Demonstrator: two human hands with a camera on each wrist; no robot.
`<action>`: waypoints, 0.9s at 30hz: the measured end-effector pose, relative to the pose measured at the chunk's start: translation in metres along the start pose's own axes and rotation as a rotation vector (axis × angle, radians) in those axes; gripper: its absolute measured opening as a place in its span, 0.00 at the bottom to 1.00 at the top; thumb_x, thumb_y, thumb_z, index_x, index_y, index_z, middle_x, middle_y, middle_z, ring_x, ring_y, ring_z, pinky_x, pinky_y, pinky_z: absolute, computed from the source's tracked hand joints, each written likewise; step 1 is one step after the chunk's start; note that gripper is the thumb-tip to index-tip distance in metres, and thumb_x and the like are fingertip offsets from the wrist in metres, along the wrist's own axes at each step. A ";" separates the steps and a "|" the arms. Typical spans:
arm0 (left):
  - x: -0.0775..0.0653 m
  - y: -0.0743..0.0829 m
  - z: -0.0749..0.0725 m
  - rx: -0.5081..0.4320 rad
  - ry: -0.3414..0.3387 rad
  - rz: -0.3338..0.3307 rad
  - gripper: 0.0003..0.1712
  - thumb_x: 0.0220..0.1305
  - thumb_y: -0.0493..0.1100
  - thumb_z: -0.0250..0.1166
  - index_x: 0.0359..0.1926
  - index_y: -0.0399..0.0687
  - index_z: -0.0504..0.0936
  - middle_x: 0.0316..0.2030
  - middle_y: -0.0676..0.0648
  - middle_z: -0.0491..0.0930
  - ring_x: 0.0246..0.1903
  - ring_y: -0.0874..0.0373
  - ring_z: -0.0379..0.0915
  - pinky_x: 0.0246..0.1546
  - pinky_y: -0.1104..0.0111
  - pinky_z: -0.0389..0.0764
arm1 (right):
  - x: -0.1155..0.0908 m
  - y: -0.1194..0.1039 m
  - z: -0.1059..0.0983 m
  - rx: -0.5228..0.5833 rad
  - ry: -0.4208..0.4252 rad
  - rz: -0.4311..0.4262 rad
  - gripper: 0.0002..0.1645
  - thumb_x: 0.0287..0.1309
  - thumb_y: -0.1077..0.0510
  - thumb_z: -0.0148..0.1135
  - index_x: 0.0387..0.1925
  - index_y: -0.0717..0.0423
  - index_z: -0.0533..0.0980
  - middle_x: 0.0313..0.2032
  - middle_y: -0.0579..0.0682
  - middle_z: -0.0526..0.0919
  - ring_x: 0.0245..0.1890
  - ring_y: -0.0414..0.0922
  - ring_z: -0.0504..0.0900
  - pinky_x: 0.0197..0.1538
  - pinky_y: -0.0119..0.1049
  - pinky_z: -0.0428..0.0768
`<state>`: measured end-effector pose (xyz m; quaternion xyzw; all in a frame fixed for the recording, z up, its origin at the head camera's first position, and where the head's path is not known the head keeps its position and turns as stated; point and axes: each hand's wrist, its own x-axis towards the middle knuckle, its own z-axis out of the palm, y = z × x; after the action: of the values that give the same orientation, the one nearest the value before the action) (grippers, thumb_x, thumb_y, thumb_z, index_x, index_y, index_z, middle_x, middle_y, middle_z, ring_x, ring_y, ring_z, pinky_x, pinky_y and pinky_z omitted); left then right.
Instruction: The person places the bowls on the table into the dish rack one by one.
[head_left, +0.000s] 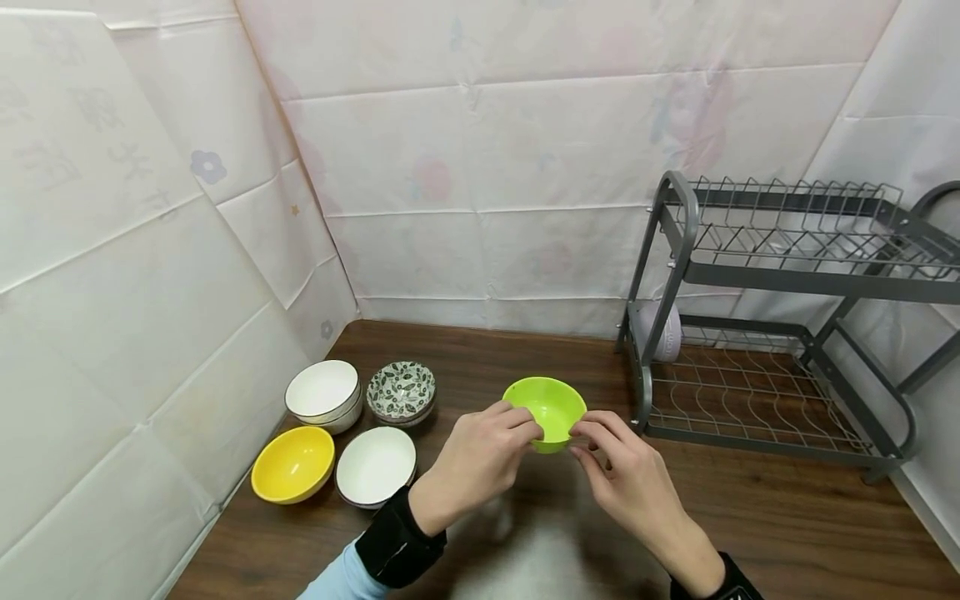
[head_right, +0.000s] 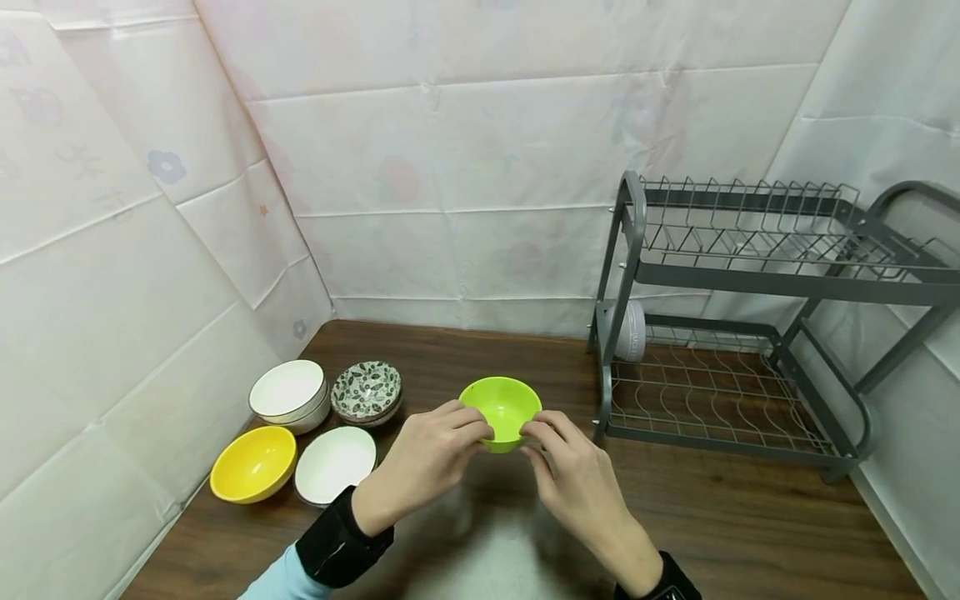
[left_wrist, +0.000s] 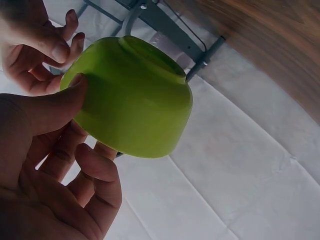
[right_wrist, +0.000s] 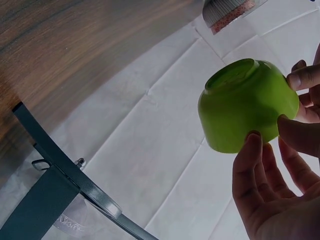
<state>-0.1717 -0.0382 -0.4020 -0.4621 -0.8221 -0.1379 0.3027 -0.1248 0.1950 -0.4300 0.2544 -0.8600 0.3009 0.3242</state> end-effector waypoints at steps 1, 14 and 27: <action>0.001 0.001 0.000 -0.004 -0.001 0.003 0.10 0.60 0.35 0.76 0.38 0.56 0.88 0.36 0.59 0.83 0.38 0.61 0.79 0.30 0.69 0.83 | 0.000 0.000 0.000 -0.006 0.010 -0.009 0.12 0.71 0.50 0.69 0.45 0.53 0.84 0.48 0.45 0.82 0.29 0.34 0.77 0.28 0.31 0.80; 0.014 0.003 -0.002 -0.022 0.014 0.038 0.08 0.62 0.34 0.73 0.38 0.54 0.88 0.36 0.57 0.83 0.38 0.60 0.78 0.30 0.68 0.82 | 0.004 0.000 -0.007 -0.068 0.028 -0.059 0.17 0.52 0.70 0.78 0.41 0.54 0.83 0.44 0.45 0.82 0.38 0.41 0.82 0.35 0.33 0.83; 0.020 0.007 -0.003 -0.070 0.040 0.065 0.10 0.62 0.33 0.73 0.42 0.51 0.89 0.40 0.55 0.83 0.43 0.59 0.79 0.40 0.69 0.84 | 0.002 0.001 -0.016 -0.036 0.021 -0.045 0.17 0.54 0.71 0.77 0.43 0.56 0.81 0.43 0.45 0.82 0.37 0.40 0.80 0.39 0.25 0.78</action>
<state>-0.1726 -0.0226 -0.3881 -0.4960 -0.7950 -0.1660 0.3071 -0.1202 0.2067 -0.4192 0.2646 -0.8559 0.2805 0.3446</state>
